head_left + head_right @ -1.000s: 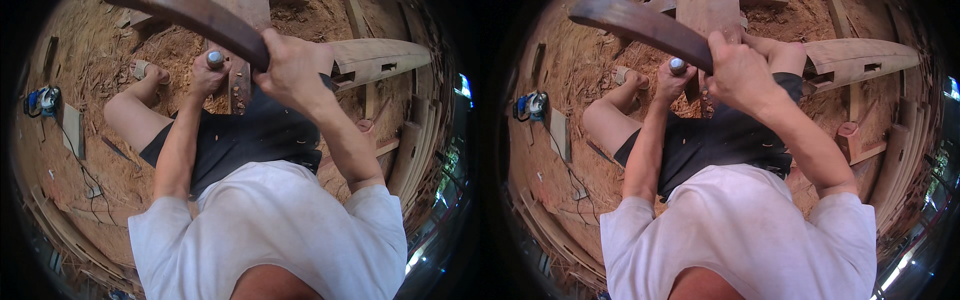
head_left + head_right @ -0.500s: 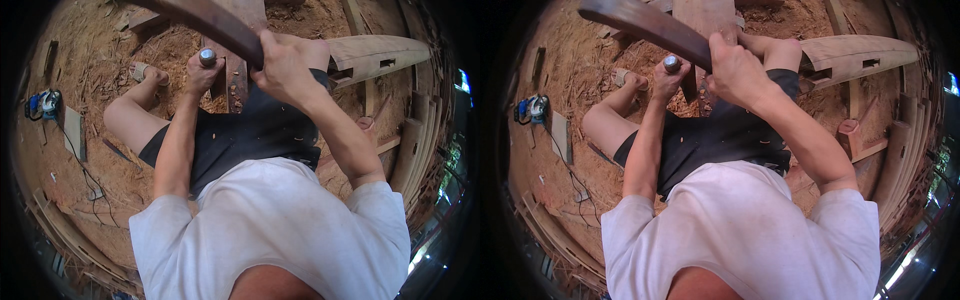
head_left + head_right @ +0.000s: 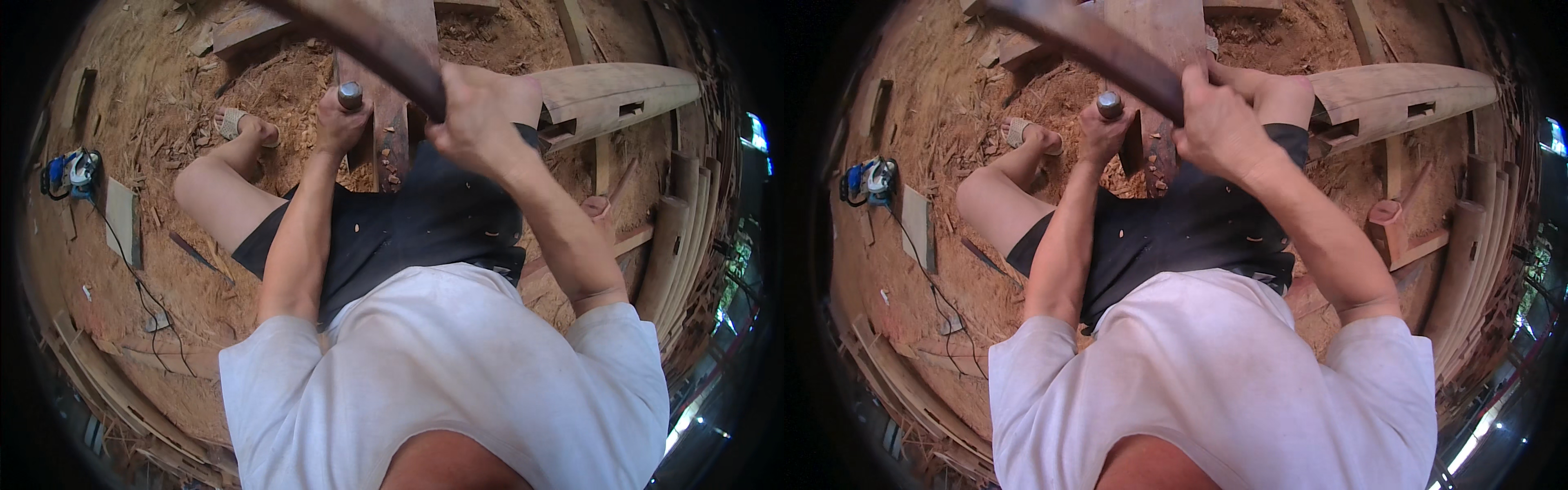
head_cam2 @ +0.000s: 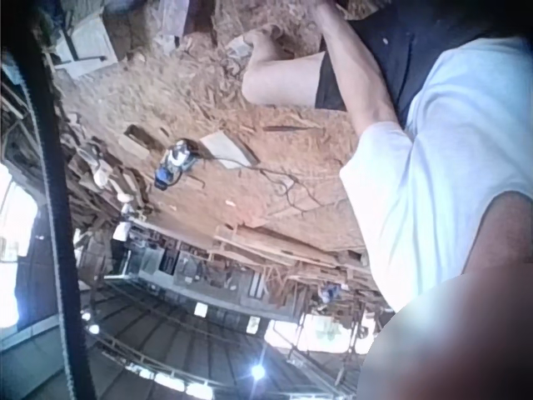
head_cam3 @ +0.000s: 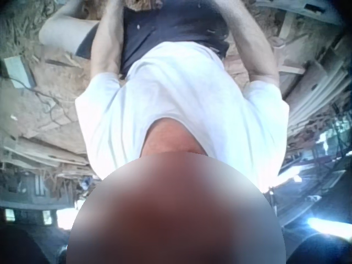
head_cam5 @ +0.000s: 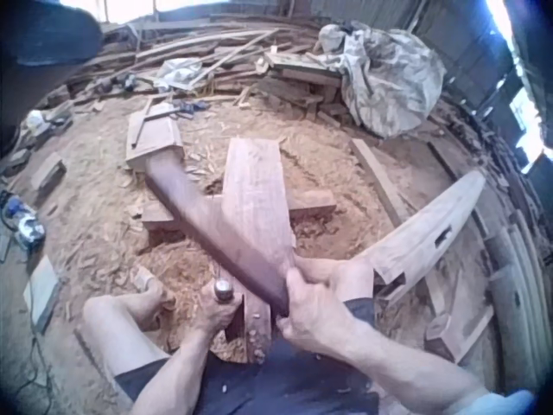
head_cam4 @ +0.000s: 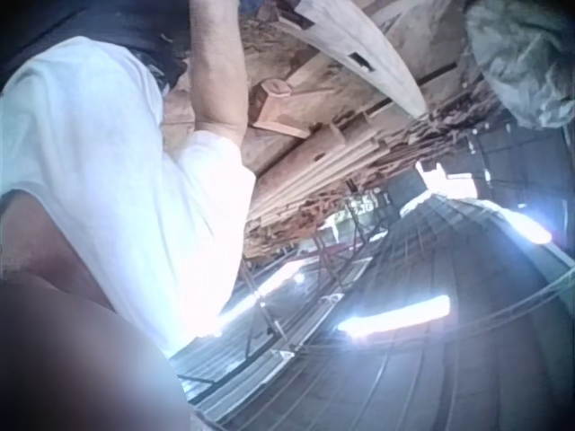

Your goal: The person sits on the floor and uses a chisel and mallet to carve a rectangular wooden plank. They repeatedly strike the chisel to remove wood chips, occasionally adjusting the tool and the plank's position.

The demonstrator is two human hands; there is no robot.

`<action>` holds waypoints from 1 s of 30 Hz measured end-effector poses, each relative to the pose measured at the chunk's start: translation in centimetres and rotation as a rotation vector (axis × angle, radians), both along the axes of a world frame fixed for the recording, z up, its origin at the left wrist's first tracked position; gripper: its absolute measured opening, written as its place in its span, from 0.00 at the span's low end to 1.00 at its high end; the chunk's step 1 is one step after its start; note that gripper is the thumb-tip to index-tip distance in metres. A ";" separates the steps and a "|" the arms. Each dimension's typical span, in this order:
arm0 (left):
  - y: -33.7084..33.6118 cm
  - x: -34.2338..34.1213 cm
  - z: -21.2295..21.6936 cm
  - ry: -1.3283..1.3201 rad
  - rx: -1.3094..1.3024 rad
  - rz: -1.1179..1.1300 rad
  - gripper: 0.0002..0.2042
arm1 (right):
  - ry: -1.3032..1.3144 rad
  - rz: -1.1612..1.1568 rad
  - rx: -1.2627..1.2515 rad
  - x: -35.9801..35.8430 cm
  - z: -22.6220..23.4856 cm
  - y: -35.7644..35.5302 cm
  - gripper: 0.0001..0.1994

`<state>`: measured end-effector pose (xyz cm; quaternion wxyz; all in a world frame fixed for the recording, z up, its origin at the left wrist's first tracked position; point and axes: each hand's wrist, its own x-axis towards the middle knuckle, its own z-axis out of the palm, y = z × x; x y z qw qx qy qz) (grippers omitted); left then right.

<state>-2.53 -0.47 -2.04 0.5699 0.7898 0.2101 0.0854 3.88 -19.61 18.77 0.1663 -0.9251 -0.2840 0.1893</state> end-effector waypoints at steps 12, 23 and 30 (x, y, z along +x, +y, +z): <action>-0.2 -1.3 3.4 -0.194 -0.225 0.106 0.07 | -0.024 0.070 0.189 0.6 1.9 -1.0 0.16; -0.2 -1.3 3.2 -0.098 -0.194 -0.041 0.07 | 0.157 0.063 -0.059 -1.5 -1.9 1.1 0.21; 0.3 -0.8 2.7 -0.162 -0.253 -0.089 0.07 | 0.065 0.048 0.144 -0.6 0.2 -0.3 0.21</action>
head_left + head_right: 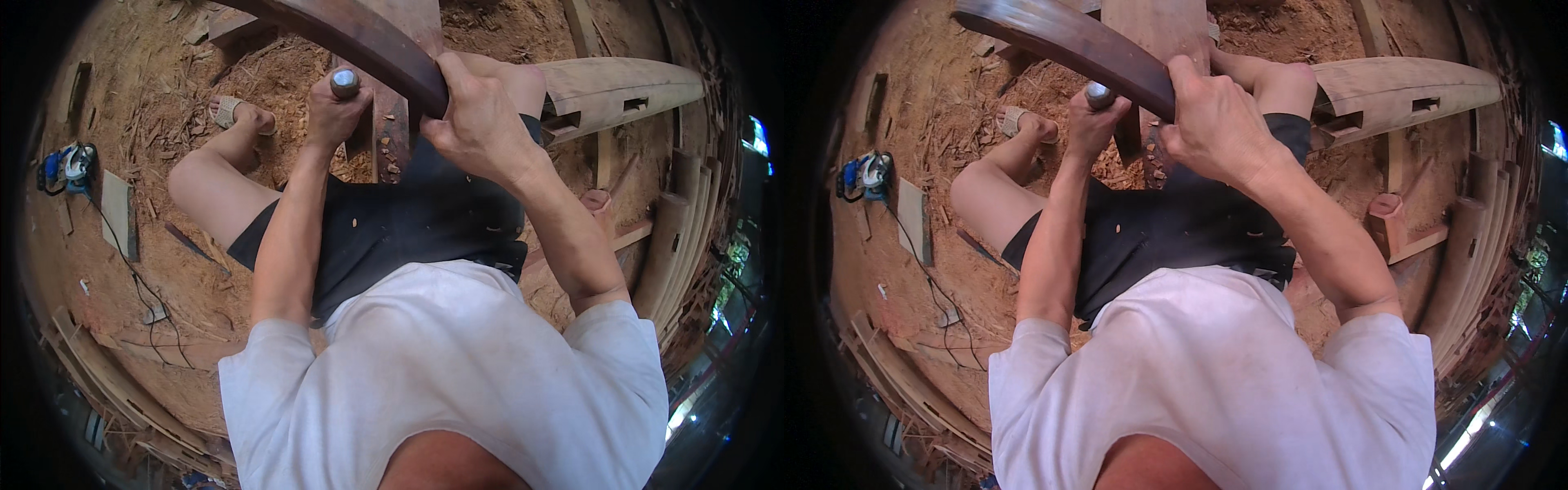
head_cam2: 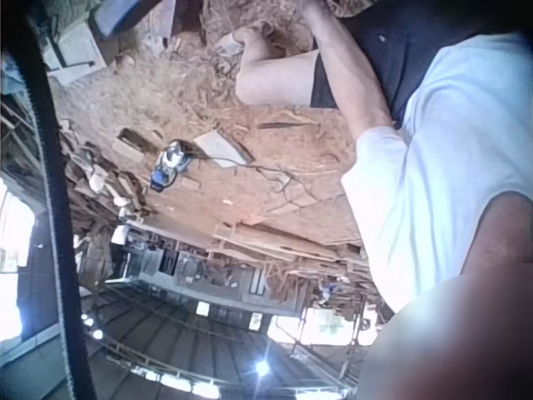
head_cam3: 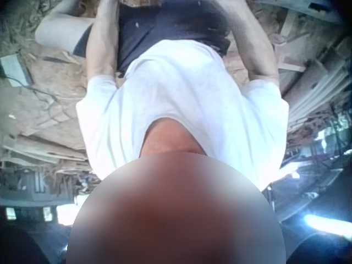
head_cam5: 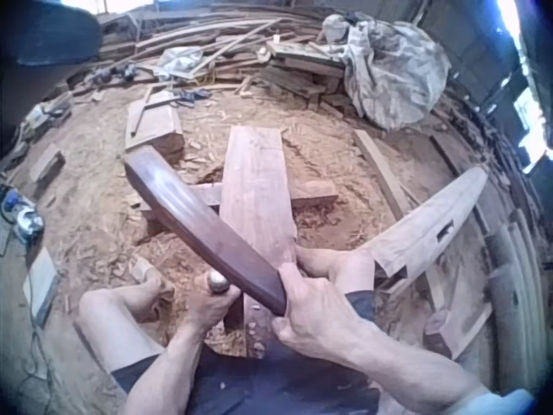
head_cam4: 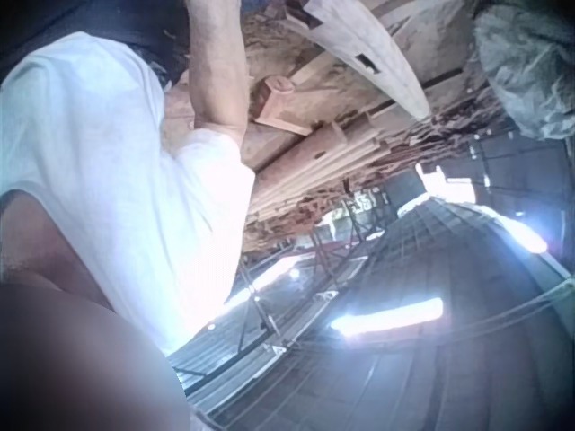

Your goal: The person sits on the floor and uses a chisel and mallet to carve a rectangular wooden plank. They repeatedly strike the chisel to remove wood chips, occasionally adjusting the tool and the plank's position.

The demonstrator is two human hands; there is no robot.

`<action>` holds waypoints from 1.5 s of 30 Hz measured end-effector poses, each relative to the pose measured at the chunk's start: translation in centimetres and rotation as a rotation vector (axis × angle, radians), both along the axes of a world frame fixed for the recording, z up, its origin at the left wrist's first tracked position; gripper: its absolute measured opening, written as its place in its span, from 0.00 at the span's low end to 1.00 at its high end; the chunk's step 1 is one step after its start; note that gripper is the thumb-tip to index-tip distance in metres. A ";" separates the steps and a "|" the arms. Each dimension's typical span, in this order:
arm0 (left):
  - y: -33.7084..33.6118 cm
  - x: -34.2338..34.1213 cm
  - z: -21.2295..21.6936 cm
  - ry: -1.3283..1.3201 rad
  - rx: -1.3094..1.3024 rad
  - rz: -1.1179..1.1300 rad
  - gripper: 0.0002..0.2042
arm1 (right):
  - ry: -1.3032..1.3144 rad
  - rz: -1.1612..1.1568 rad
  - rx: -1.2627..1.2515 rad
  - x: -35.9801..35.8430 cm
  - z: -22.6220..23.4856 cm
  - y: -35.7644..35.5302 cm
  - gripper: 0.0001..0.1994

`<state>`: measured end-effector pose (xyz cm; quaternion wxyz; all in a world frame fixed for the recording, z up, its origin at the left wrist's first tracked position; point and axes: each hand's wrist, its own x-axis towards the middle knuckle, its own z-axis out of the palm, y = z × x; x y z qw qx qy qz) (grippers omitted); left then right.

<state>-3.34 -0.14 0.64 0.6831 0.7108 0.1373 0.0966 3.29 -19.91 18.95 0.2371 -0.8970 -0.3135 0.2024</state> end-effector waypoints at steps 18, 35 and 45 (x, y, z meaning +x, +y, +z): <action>0.6 0.6 -1.5 0.088 0.203 0.031 0.13 | -0.030 0.030 -0.204 -0.5 -1.3 -0.3 0.22; 0.8 1.8 -2.8 0.283 0.095 -0.026 0.16 | 0.130 -0.032 -0.285 -0.8 -0.9 -1.1 0.21; 0.7 1.7 -2.4 0.110 0.014 -0.058 0.10 | 0.095 0.058 -0.370 -0.3 -1.9 -3.1 0.24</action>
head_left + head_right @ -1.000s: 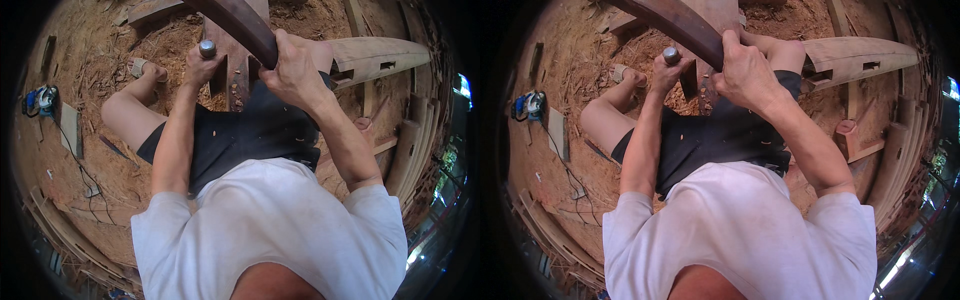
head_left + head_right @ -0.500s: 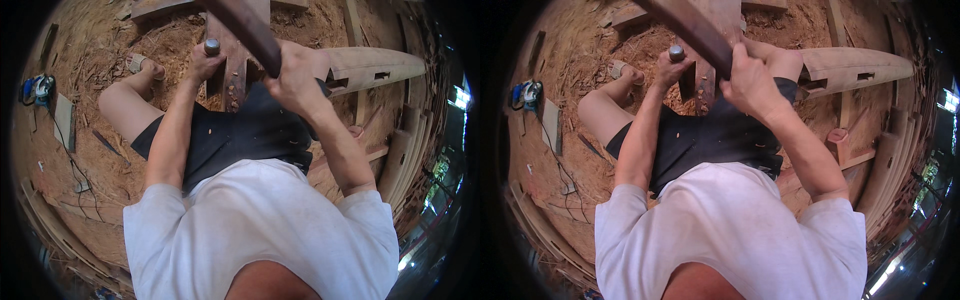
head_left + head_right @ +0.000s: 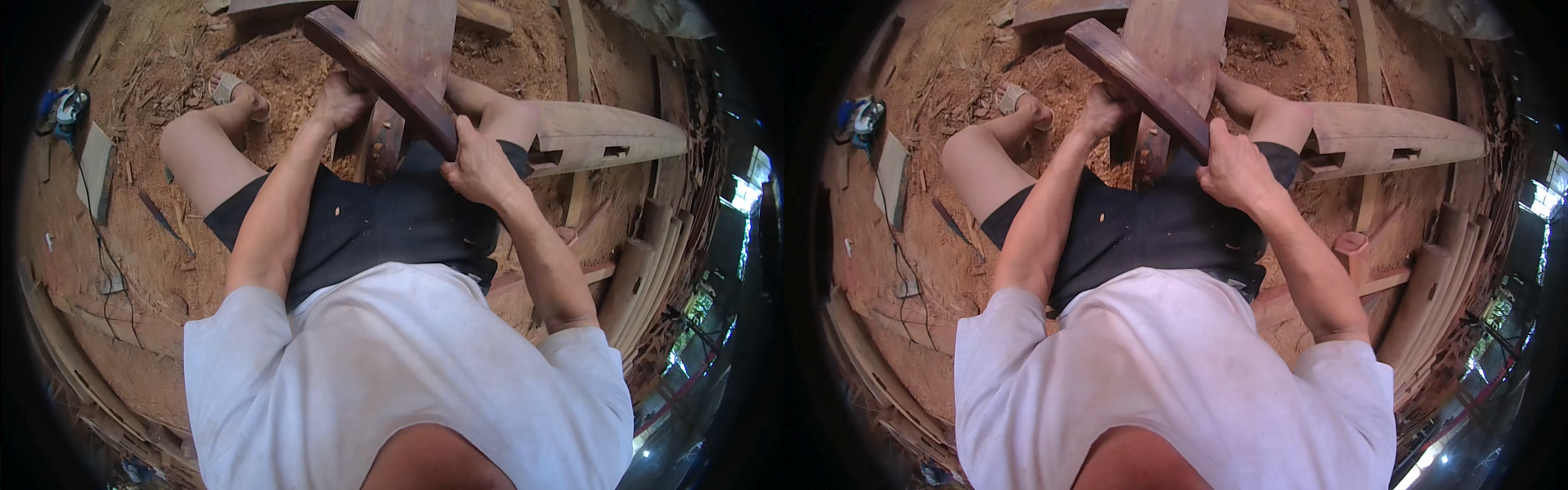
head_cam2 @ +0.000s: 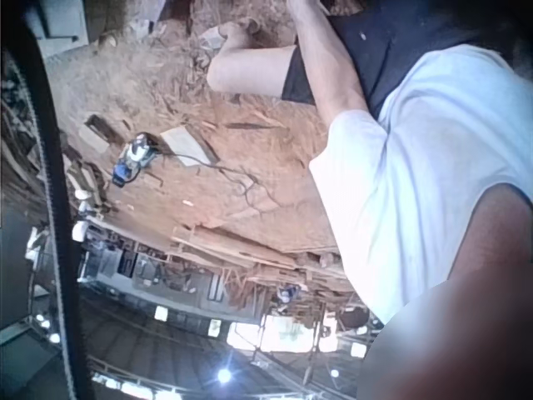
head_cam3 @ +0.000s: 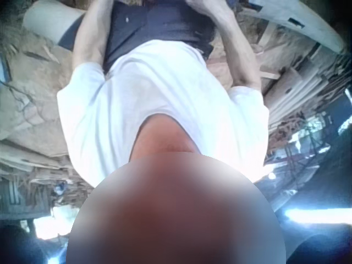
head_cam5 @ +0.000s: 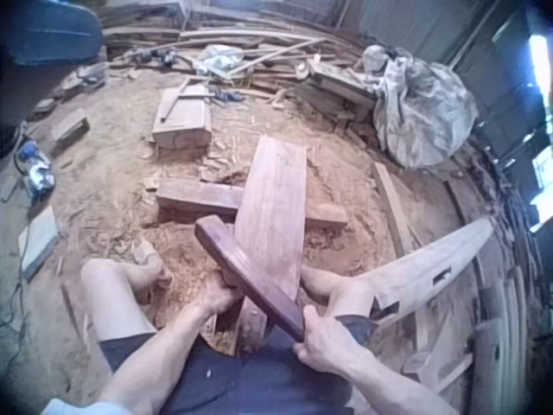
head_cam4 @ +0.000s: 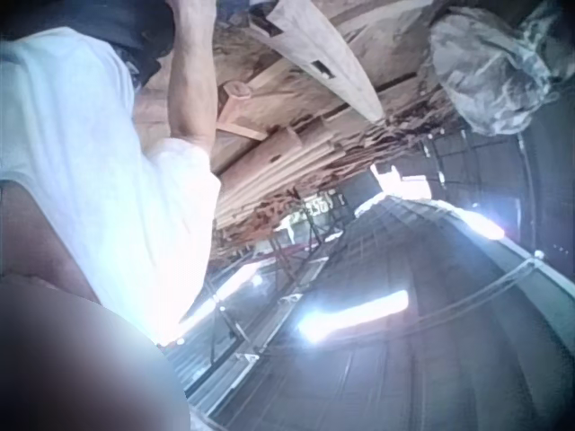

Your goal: The person sits on the floor and uses a chisel and mallet to carve a rectangular wooden plank. They repeatedly strike the chisel to remove wood chips, occasionally adjusting the tool and the plank's position.

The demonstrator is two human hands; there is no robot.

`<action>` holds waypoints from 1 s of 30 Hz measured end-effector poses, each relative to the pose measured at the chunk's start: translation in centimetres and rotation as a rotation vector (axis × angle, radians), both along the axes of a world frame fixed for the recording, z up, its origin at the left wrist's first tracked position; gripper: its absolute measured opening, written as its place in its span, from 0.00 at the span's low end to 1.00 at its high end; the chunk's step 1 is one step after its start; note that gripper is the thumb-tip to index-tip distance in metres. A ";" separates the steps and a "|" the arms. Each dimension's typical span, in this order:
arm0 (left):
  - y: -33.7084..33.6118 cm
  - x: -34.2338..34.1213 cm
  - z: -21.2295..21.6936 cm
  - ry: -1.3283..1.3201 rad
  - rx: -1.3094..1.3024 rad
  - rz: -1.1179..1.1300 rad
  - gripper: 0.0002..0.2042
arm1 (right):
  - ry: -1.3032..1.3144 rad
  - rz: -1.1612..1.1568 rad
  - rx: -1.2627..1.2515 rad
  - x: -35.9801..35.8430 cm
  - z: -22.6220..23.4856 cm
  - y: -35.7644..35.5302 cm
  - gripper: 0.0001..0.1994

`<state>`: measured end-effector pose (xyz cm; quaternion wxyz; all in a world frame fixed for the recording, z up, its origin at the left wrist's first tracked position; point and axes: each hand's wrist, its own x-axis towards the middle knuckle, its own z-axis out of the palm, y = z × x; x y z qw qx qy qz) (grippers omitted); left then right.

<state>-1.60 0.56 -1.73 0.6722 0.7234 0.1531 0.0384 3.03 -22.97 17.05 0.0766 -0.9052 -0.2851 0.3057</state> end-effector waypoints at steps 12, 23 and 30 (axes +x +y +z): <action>-0.9 -1.1 1.5 0.183 0.405 0.127 0.12 | 0.046 0.029 -0.100 -0.6 0.8 -0.1 0.24; 5.8 -6.6 7.5 -0.169 -0.268 0.323 0.06 | -0.266 -0.339 0.079 2.2 1.7 -9.8 0.21; 7.8 -6.0 5.4 0.080 0.018 0.581 0.07 | -0.134 -0.645 -0.043 2.5 -2.1 -9.5 0.18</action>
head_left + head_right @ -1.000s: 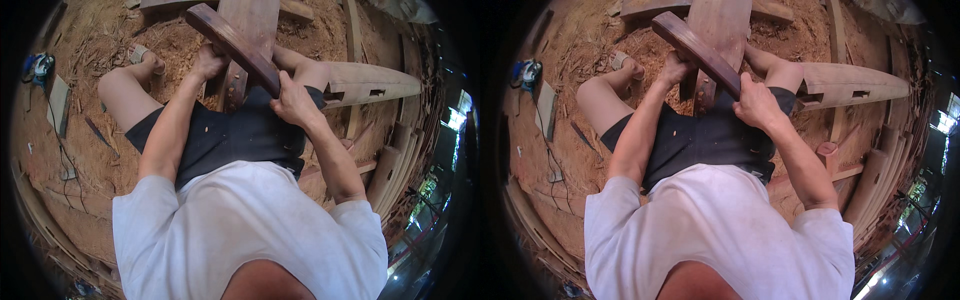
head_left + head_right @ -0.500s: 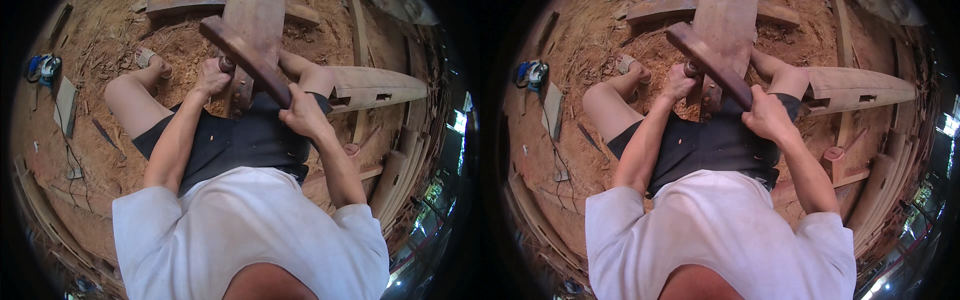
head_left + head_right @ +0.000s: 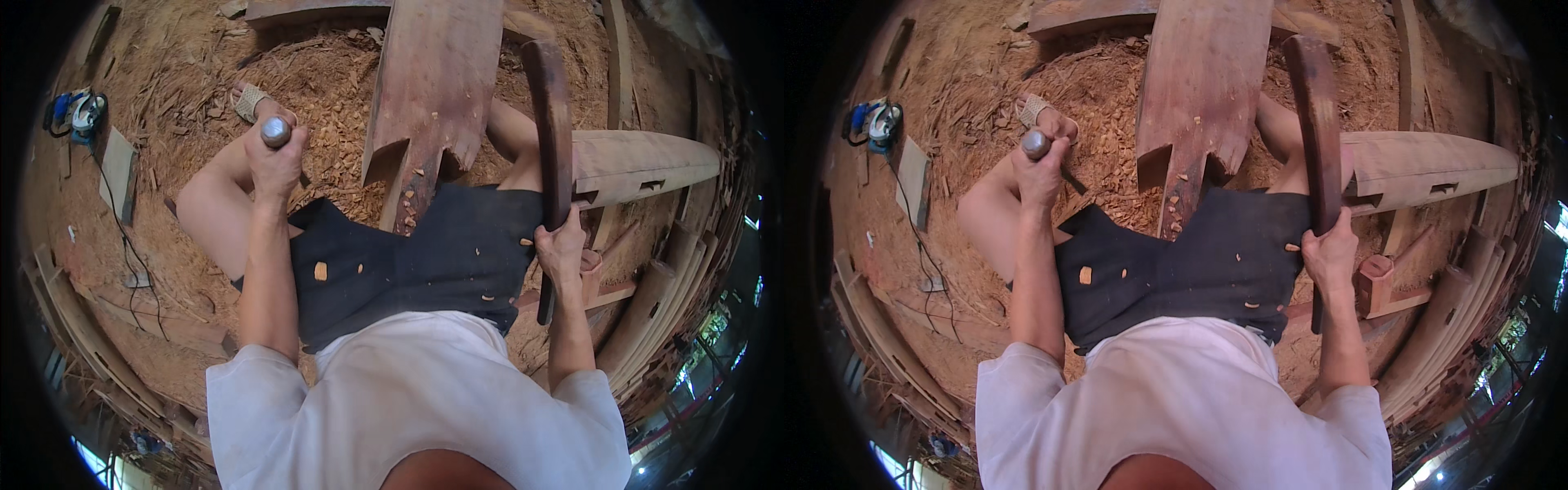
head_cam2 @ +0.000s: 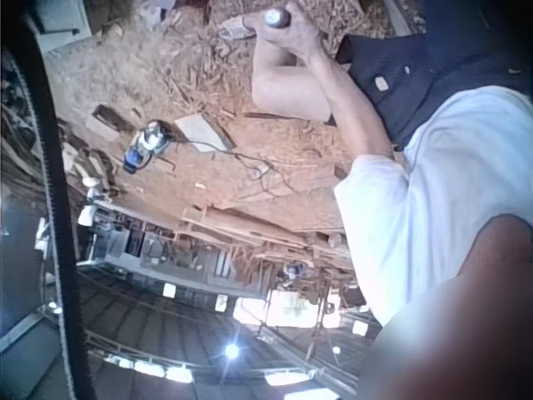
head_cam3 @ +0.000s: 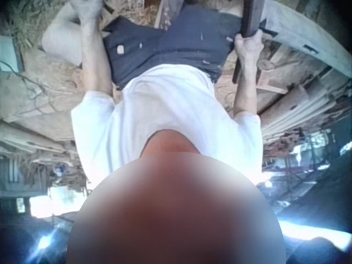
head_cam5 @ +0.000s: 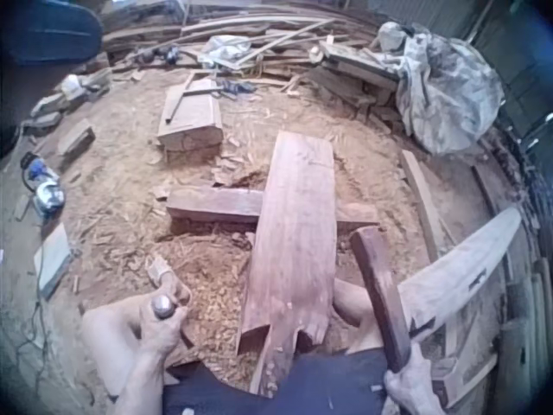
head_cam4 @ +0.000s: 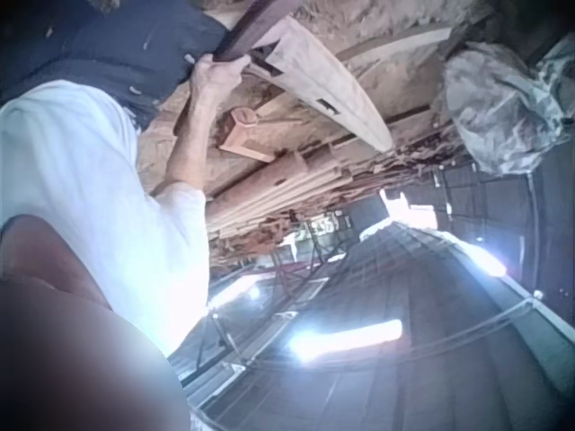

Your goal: The person sits on the floor and uses a chisel and mallet to carve a rectangular wooden plank. They repeatedly strike the chisel to remove wood chips, occasionally adjusting the tool and the plank's position.

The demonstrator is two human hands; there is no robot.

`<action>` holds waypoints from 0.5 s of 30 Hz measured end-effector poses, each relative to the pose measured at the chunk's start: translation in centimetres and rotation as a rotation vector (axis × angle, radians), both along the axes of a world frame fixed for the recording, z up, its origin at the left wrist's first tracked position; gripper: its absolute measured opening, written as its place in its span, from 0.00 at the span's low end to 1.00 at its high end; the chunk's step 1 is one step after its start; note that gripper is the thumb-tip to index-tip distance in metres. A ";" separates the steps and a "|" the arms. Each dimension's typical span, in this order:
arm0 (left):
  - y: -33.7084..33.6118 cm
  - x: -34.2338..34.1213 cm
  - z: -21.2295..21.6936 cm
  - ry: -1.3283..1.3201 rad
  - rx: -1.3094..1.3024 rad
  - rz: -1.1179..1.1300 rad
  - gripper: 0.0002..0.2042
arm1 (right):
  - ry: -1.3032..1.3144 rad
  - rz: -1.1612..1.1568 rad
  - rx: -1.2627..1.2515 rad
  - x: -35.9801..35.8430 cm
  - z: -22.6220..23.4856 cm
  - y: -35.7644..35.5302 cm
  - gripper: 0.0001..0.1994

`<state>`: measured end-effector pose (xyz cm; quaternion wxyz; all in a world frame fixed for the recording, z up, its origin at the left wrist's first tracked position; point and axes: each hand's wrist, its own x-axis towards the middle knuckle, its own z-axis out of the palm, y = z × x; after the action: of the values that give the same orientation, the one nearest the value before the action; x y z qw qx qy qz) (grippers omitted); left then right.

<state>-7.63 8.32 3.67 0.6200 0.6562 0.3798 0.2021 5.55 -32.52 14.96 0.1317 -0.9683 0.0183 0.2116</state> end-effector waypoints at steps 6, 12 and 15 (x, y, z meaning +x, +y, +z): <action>-1.2 2.7 -2.4 0.321 0.203 -0.134 0.09 | -0.063 -0.019 0.051 1.8 -0.4 0.7 0.23; -1.4 4.7 -3.1 0.510 0.061 -0.203 0.08 | -0.184 0.136 0.090 3.3 -0.9 1.3 0.26; -1.5 5.4 -3.7 0.529 0.026 -0.238 0.08 | -0.104 0.007 0.023 3.5 -0.7 1.7 0.30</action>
<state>-2.26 6.81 -0.01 0.5103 0.7339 0.4460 -0.0455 9.08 -30.78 14.30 0.1426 -0.9765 0.0056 0.1617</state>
